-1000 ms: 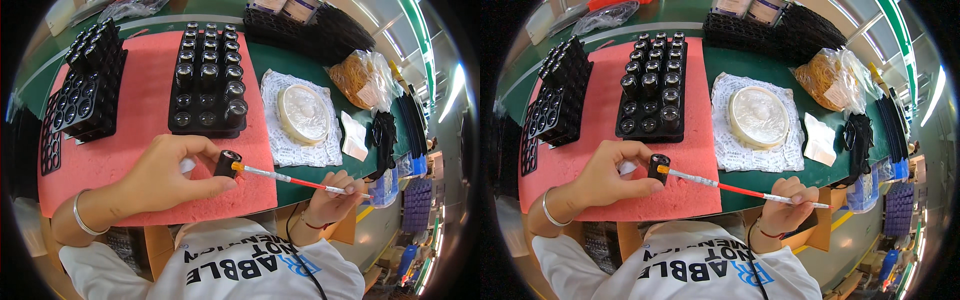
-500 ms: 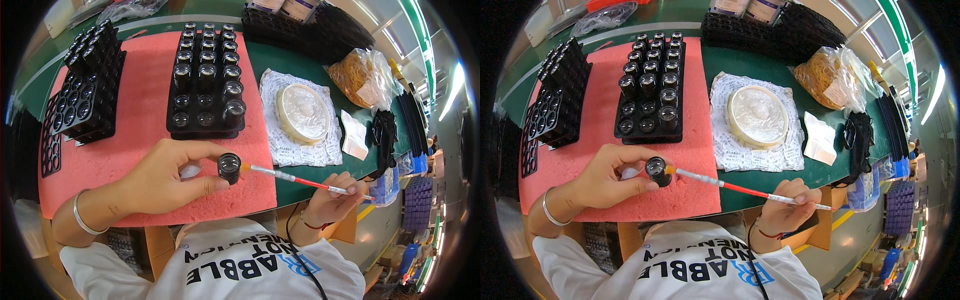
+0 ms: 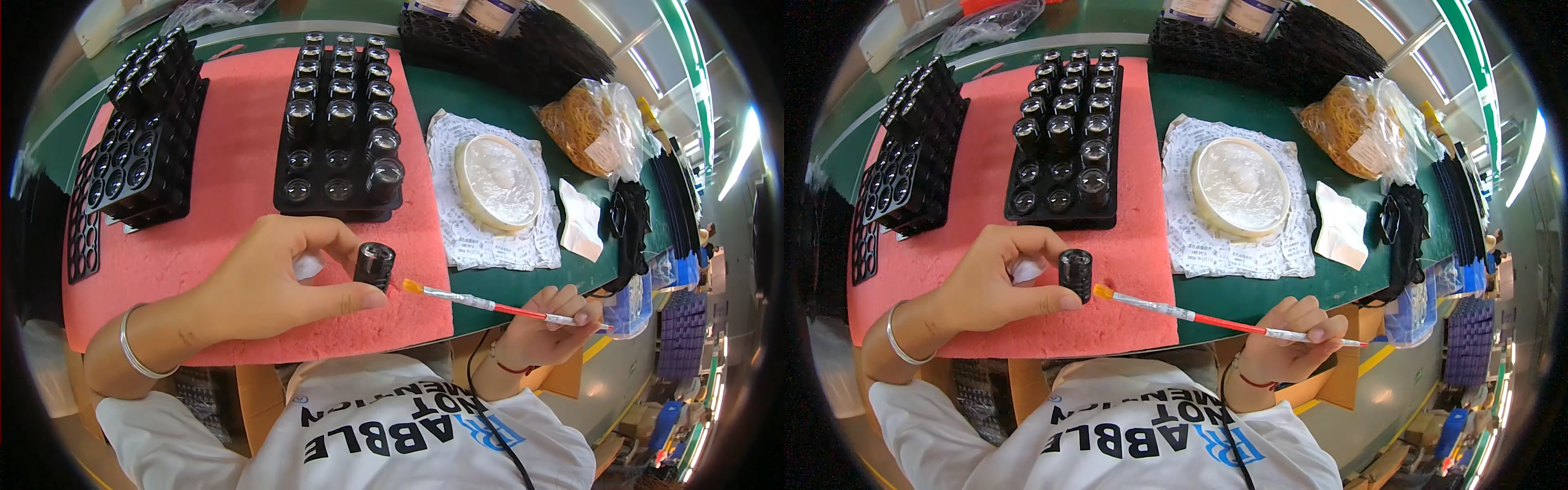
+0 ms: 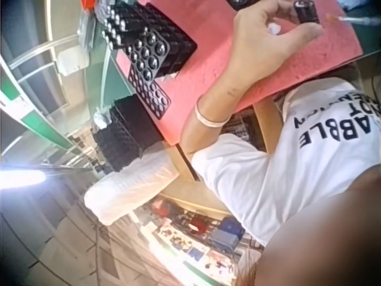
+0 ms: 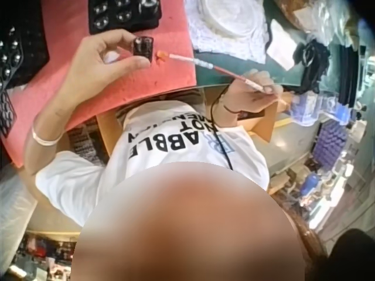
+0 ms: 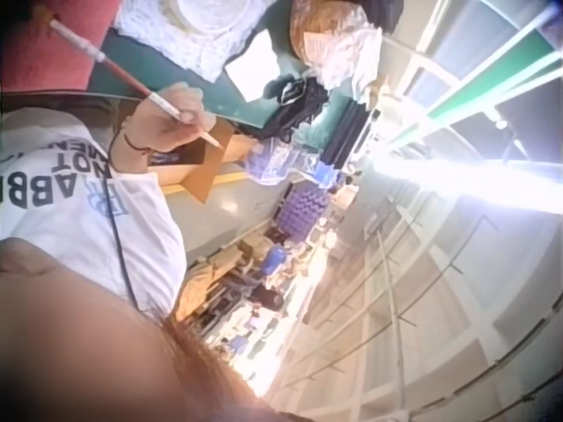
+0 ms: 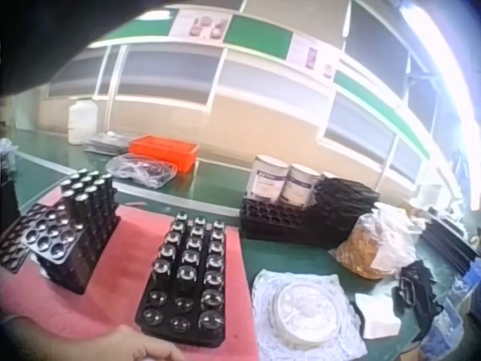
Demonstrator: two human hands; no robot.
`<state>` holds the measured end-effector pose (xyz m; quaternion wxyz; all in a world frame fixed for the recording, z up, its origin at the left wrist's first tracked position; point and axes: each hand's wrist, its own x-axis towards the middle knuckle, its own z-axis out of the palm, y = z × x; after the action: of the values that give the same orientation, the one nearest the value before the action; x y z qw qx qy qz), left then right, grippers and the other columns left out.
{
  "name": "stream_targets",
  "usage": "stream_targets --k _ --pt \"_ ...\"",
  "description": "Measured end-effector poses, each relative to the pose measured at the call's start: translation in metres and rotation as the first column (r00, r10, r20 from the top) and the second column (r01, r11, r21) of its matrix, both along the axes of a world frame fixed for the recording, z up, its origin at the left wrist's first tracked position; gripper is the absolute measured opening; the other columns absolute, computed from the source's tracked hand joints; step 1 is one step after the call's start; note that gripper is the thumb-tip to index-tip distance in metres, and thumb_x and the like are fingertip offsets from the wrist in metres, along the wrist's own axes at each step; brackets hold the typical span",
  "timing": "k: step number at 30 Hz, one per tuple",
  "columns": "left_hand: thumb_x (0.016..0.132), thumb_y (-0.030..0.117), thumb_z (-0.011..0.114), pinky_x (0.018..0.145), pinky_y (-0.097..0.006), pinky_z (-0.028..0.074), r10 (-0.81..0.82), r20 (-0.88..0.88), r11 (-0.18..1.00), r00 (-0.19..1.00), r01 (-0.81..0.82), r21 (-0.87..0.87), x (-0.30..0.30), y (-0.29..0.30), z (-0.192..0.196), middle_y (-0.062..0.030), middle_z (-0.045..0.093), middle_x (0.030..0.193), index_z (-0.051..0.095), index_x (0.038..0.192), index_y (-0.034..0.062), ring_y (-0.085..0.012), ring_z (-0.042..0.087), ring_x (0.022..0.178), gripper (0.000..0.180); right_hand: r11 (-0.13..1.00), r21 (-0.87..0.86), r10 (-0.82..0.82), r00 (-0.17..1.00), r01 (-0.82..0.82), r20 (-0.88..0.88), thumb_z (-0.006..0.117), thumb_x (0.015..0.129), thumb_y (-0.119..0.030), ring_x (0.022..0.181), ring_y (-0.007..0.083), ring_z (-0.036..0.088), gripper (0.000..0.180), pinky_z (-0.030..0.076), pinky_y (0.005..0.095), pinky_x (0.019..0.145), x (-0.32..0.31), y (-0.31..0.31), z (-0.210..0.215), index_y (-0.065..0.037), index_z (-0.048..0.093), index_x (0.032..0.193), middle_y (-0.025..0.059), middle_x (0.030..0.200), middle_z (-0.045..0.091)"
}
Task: Apply adhesive to the inner rim of small black lamp components using a brush and place them back into a tray.
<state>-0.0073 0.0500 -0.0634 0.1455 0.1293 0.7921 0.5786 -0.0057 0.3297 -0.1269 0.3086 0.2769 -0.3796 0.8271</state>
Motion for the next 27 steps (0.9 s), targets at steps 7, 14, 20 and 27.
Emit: stream_targets --k 7,14,20,27 --pt "0.066 0.018 0.071 0.056 -0.019 0.037 -0.010 0.069 1.000 0.998 0.009 0.013 0.000 0.002 -0.001 0.0000 0.058 0.072 0.060 0.081 0.0017 -0.0032 0.046 0.063 0.025 0.995 0.065 -0.075 0.997 0.075 0.006 0.031 0.091 -0.030 0.050 0.0086 0.031 0.027 0.024 0.0230 0.048 0.001 -0.004 0.000 -0.010 0.035 0.073 -0.0005 0.052 0.037" --pt "0.066 0.014 0.072 0.050 -0.017 0.030 -0.001 0.026 1.000 1.000 0.001 -0.002 -0.001 0.003 -0.004 0.0053 0.053 0.069 0.059 0.081 0.0032 -0.0004 0.038 0.059 0.023 0.947 0.240 -0.211 0.976 0.215 -0.043 0.034 0.090 -0.031 0.049 0.0094 0.031 0.028 0.024 0.0227 0.048 0.000 -0.004 -0.004 -0.010 0.034 0.072 -0.0005 0.053 0.037" --pt "0.070 0.018 0.068 0.056 -0.021 0.040 -0.019 0.052 0.998 0.998 0.016 0.068 -0.001 0.002 -0.004 -0.0013 0.059 0.074 0.060 0.088 0.0016 -0.0047 0.047 0.062 0.026 0.948 0.207 -0.243 0.970 0.243 -0.027 0.035 0.090 -0.030 0.049 0.0093 0.031 0.027 0.024 0.0227 0.047 -0.001 -0.004 -0.005 -0.009 0.035 0.072 -0.0001 0.054 0.035" --pt "0.072 0.014 0.065 0.054 -0.017 0.036 -0.058 0.113 0.989 0.992 0.041 0.144 -0.003 0.000 -0.007 0.0025 0.058 0.078 0.059 0.096 0.0017 -0.0023 0.041 0.061 0.028 0.953 0.135 -0.273 0.962 0.271 0.002 0.036 0.090 -0.027 0.051 0.0088 0.030 0.026 0.024 0.0221 0.047 0.001 -0.005 -0.005 -0.009 0.035 0.072 -0.0012 0.056 0.032"
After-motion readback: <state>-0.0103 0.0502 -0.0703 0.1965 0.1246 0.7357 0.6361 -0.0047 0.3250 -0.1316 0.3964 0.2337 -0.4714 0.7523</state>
